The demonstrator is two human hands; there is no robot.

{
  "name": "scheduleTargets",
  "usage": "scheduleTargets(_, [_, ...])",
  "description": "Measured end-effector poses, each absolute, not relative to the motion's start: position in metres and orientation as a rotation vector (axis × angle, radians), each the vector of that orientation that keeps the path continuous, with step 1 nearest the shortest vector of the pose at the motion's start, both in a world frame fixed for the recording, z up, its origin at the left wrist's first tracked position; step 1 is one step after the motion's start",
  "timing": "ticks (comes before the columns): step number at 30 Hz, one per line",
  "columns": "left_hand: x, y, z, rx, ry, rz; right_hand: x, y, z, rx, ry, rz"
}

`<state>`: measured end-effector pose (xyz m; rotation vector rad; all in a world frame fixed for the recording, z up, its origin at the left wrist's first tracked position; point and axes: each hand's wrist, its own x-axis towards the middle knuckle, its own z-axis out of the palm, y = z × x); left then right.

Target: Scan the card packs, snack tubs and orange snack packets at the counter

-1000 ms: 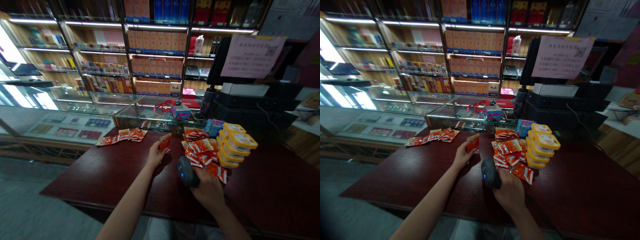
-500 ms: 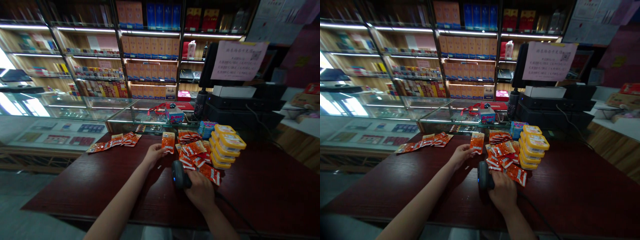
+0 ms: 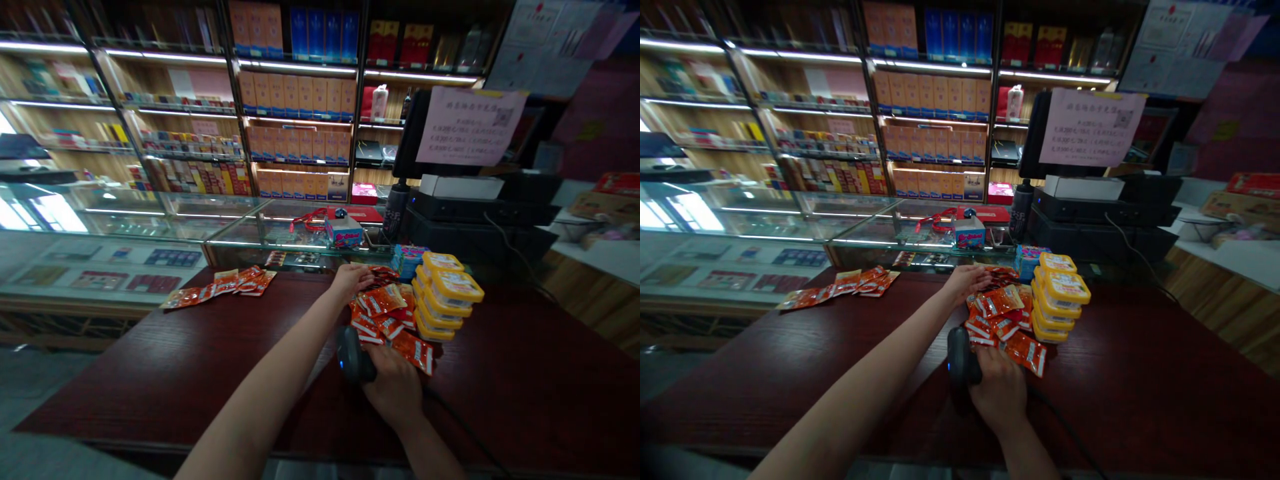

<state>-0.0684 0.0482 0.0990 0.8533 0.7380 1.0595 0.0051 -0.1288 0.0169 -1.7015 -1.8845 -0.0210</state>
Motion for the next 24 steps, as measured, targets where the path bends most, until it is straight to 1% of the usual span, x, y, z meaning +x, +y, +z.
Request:
scheduleTargets(9, [-0.083,0.045,0.085,1.016,0.771,1.037,0.006,-0.130,0.016,-1.697,-1.898,-0.025])
scheduleTargets(14, [-0.118,0.049,0.074,1.053,0.906,1.167,0.007,-0.134,0.018,-1.712,-1.927,-0.058])
scheduleTargets(17, [-0.150,0.057,0.064,1.178,1.064,1.271,0.008,-0.135,0.016,-1.701,-1.942,-0.069])
scheduleTargets(21, [-0.201,0.068,0.052,1.523,1.449,1.385,0.009,-0.136,0.013,-1.702,-1.951,-0.088])
scheduleTargets(24, [-0.238,0.070,0.049,1.802,1.742,1.298,0.009,-0.135,0.011,-1.676,-1.944,-0.086])
